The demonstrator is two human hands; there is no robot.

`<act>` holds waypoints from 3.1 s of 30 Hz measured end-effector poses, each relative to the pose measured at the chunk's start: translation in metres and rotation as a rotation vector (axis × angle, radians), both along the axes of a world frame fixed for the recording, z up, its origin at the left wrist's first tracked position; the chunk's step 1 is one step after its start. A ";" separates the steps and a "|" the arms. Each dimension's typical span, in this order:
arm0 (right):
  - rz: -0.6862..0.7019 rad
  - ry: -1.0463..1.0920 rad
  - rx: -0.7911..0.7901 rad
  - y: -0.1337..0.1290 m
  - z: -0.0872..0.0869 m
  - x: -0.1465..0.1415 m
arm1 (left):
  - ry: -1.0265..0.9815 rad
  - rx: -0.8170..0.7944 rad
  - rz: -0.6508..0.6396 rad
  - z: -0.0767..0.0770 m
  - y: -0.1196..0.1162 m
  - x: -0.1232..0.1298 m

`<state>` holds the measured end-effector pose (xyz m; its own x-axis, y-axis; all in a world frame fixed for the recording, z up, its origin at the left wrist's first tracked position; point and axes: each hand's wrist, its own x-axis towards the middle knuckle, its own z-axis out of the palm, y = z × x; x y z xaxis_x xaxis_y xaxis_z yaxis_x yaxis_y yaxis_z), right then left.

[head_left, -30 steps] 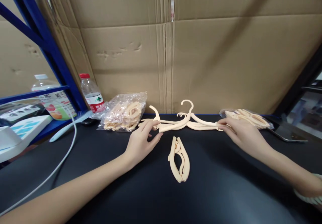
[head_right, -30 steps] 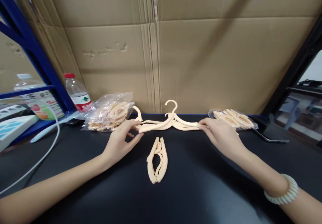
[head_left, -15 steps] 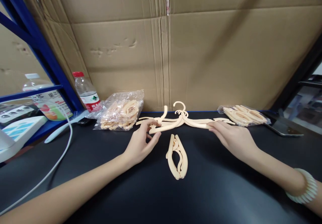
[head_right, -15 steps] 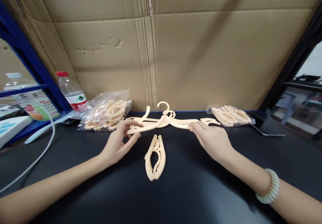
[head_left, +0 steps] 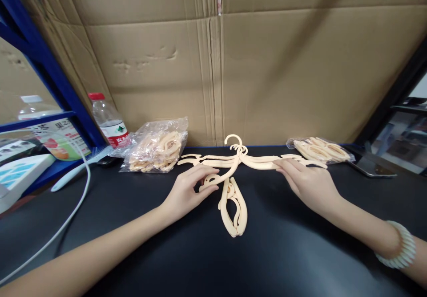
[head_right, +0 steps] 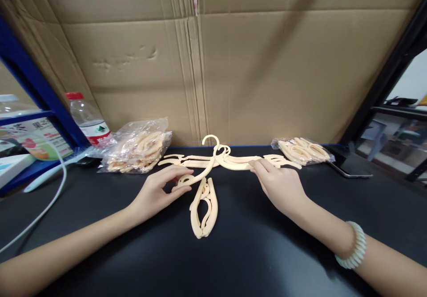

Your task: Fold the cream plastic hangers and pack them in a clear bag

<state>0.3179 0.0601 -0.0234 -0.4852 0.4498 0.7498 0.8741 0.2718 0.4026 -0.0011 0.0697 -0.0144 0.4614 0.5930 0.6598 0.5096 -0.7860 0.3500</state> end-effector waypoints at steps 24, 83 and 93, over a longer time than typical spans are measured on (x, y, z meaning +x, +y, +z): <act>0.480 0.719 -0.475 0.004 0.013 0.000 | -0.479 -0.481 0.066 0.009 -0.006 0.005; 0.858 0.727 -1.366 -0.059 0.029 -0.049 | -0.669 -0.922 -0.162 0.022 -0.057 0.043; 0.844 0.545 -1.389 -0.072 0.037 -0.056 | -0.580 -0.901 -0.179 0.018 -0.058 0.047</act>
<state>0.2622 -0.0121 0.0140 -0.7523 0.6296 0.1942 0.2616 0.5559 -0.7890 0.0459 0.0113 0.0037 0.3479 0.9235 0.1614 -0.0157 -0.1664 0.9859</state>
